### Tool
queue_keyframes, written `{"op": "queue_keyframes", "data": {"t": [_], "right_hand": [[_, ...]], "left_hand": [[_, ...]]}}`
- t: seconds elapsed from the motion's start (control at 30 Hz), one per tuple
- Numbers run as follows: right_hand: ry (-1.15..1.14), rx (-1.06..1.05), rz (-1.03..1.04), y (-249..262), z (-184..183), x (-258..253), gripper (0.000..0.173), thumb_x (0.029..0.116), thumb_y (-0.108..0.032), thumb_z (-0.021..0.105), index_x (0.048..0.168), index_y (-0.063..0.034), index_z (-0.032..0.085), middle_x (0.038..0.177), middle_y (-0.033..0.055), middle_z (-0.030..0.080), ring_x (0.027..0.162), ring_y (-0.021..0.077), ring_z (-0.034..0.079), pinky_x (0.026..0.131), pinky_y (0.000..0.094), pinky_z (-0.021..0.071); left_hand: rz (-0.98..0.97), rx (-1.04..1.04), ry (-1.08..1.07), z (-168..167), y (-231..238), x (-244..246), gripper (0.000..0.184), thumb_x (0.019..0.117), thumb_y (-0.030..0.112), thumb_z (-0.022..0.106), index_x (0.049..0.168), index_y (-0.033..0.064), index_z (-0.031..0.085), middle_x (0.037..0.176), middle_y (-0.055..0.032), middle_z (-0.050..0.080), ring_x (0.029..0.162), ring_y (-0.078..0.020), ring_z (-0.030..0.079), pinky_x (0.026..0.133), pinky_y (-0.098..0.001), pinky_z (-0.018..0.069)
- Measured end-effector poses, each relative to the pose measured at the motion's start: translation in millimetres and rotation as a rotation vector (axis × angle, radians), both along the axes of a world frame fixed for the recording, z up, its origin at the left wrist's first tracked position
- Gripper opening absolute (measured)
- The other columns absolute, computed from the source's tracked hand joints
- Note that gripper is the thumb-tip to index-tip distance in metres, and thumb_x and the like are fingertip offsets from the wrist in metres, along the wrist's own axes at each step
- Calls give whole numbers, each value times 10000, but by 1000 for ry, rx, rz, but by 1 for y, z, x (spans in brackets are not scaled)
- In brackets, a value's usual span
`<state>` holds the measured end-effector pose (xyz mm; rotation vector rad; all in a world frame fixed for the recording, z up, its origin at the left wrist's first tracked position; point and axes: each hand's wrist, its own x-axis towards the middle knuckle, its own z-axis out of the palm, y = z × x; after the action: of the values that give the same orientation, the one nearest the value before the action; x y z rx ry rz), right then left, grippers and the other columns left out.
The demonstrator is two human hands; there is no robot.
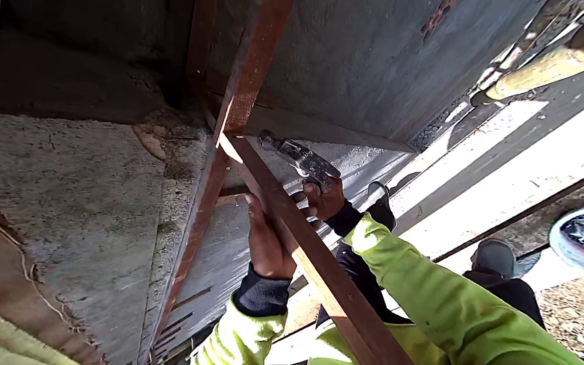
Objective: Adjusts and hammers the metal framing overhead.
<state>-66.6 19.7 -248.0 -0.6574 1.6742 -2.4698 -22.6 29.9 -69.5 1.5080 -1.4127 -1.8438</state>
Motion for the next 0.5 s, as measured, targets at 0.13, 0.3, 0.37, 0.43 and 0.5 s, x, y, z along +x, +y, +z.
{"op": "queue_keyframes", "data": {"t": [0.13, 0.3, 0.37, 0.43, 0.5], "right_hand": [[-25, 213, 288, -5, 3, -16, 669, 1044, -627, 370, 898, -27, 628, 552, 61, 554, 470, 216, 576, 435, 427, 478], [21, 18, 66, 7, 1, -14, 654, 1073, -593, 338, 874, -32, 609, 548, 39, 526, 452, 133, 536, 413, 333, 452], [0, -162, -31, 10, -1, -4, 630, 1079, -577, 354, 891, -32, 608, 603, 36, 531, 509, 85, 541, 478, 281, 493], [-22, -200, -53, 4, -1, 2, 632, 1077, -583, 363, 887, -31, 605, 605, 37, 521, 513, 86, 536, 484, 279, 501], [-29, 6, 61, -6, 2, -4, 665, 1062, -589, 375, 890, -4, 640, 586, 73, 577, 498, 160, 593, 469, 356, 516]], "left_hand": [[117, 88, 159, -10, 4, -18, 701, 1055, 647, 184, 1092, 59, 564, 734, -110, 624, 464, -211, 605, 421, -359, 555], [106, 85, 204, -12, 3, -15, 664, 1038, 672, 226, 1062, 98, 559, 755, -94, 624, 461, -194, 586, 411, -342, 538], [97, 97, 240, -13, 3, -13, 653, 1035, 667, 257, 1065, 94, 569, 765, -92, 618, 470, -193, 587, 416, -345, 543], [107, 106, 253, -14, 3, -13, 665, 1029, 676, 271, 1048, 86, 577, 764, -95, 613, 470, -196, 581, 415, -351, 540], [114, 86, 231, -13, 4, -14, 683, 1031, 680, 240, 1067, 88, 579, 773, -92, 625, 476, -195, 594, 413, -346, 541]]}}
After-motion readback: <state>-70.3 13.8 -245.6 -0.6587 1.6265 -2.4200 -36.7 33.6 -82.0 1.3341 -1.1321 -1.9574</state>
